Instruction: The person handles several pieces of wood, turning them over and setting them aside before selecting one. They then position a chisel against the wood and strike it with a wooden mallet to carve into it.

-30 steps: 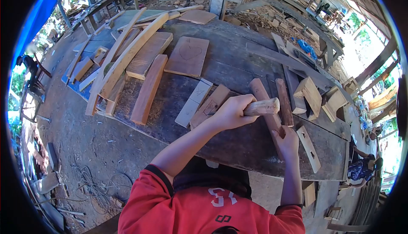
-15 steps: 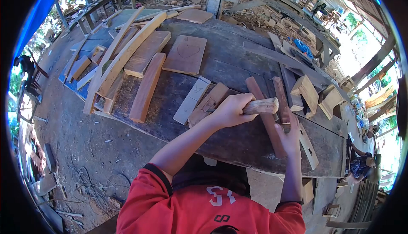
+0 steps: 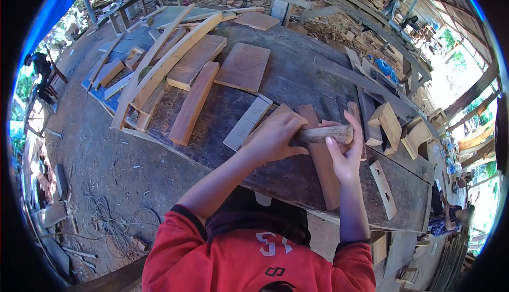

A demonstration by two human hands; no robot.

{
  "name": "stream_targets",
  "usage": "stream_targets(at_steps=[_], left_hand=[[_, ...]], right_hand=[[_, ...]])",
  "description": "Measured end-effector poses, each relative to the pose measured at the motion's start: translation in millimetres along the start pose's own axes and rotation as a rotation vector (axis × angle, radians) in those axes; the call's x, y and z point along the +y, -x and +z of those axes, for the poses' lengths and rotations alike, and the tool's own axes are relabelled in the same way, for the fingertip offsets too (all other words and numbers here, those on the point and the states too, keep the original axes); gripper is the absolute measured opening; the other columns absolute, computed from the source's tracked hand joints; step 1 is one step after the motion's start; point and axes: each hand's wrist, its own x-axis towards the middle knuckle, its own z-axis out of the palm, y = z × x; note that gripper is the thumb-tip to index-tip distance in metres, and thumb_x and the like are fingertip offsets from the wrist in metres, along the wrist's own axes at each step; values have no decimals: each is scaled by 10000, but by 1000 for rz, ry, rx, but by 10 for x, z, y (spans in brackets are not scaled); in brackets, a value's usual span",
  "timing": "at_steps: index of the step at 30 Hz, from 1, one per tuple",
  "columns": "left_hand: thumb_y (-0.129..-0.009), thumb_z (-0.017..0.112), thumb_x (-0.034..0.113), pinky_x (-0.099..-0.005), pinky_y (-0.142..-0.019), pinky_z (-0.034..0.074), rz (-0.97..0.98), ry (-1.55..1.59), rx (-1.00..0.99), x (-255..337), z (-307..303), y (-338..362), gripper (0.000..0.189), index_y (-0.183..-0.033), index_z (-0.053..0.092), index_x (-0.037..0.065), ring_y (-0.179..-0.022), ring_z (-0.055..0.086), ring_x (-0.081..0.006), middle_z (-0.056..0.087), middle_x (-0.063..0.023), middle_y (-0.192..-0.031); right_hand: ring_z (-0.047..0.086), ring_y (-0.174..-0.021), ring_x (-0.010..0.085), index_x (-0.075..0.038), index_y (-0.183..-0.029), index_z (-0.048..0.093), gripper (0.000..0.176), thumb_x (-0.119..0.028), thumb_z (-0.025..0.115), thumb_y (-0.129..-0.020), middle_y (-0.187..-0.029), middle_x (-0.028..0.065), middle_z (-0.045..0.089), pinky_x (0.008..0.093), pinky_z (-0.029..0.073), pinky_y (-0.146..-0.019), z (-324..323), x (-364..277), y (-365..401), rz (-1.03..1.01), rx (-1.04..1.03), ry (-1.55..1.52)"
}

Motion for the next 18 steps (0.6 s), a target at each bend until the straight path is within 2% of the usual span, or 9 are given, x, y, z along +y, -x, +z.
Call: stream_targets(at_steps=[2, 3, 5, 6, 8, 11, 16, 18], left_hand=[[-643, 765, 441, -452, -940, 387, -144, -310, 107, -86, -132, 272, 745, -1199, 472, 40, -1163, 456, -342, 476, -191, -1231], [-643, 765, 441, -452, -940, 387, -147, -314, 105, -137, -146, 393, 745, -1199, 472, 40, -1163, 456, -342, 476, -191, -1231], [-681, 714, 505, -555, -1020, 273, -436, -531, 80, -261, -87, 615, 827, -1288, 398, 40, -1288, 332, -336, 386, -184, -1348], [-681, 714, 505, -555, -1020, 273, -441, -534, 83, -307, -39, 670, 827, -1288, 398, 40, -1288, 332, -336, 386, -184, -1348], [-743, 661, 497, -656, -1009, 179, -539, -493, -1, -392, 45, 737, 802, -1324, 361, 34, -1342, 256, -316, 366, -172, -1379], [-783, 635, 446, -702, -982, 134, -573, -521, 46, -454, 202, 704, 714, -1299, 377, 26, -1344, 259, -305, 365, -155, -1388], [-812, 609, 406, -736, -958, 90, -646, -464, 52, -411, 368, 521, 634, -1265, 390, 21, -1347, 261, -287, 374, -145, -1386], [-820, 601, 395, -737, -958, 78, -658, -444, 74, -443, 441, 466, 614, -1256, 391, 18, -1348, 261, -288, 376, -142, -1385]], right_hand=[[569, -1032, 221, -29, -1313, 302, 573, -12, 603, -826, -1099, 179, 574, 348, 428, -930, -19, 6, 40, 16, 30, -8], [569, -1032, 221, -29, -1313, 302, 573, -12, 603, -826, -1099, 179, 574, 348, 428, -930, -32, 11, 54, 17, 29, -13], [571, -1034, 219, -29, -1311, 301, 566, -7, 598, -828, -1098, 187, 574, 348, 433, -924, -61, 16, 82, 14, 33, 0], [571, -1037, 220, -30, -1311, 304, 566, -3, 596, -828, -1094, 192, 575, 347, 438, -917, -61, 17, 87, 17, 37, -9], [572, -1035, 222, -30, -1310, 306, 564, -8, 599, -828, -1092, 196, 576, 348, 438, -918, -52, 19, 98, 14, 42, -21], [578, -1025, 230, -29, -1307, 314, 554, -30, 602, -834, -1080, 199, 581, 349, 441, -913, -48, 15, 81, 9, 69, -20], [591, -998, 246, -31, -1296, 334, 513, -87, 593, -857, -1046, 195, 597, 360, 453, -897, -125, 59, -21, -46, 92, -47], [597, -984, 258, -34, -1254, 365, 441, -105, 574, -872, -1024, 195, 605, 371, 459, -890, -147, 78, -77, -30, 136, -84]])
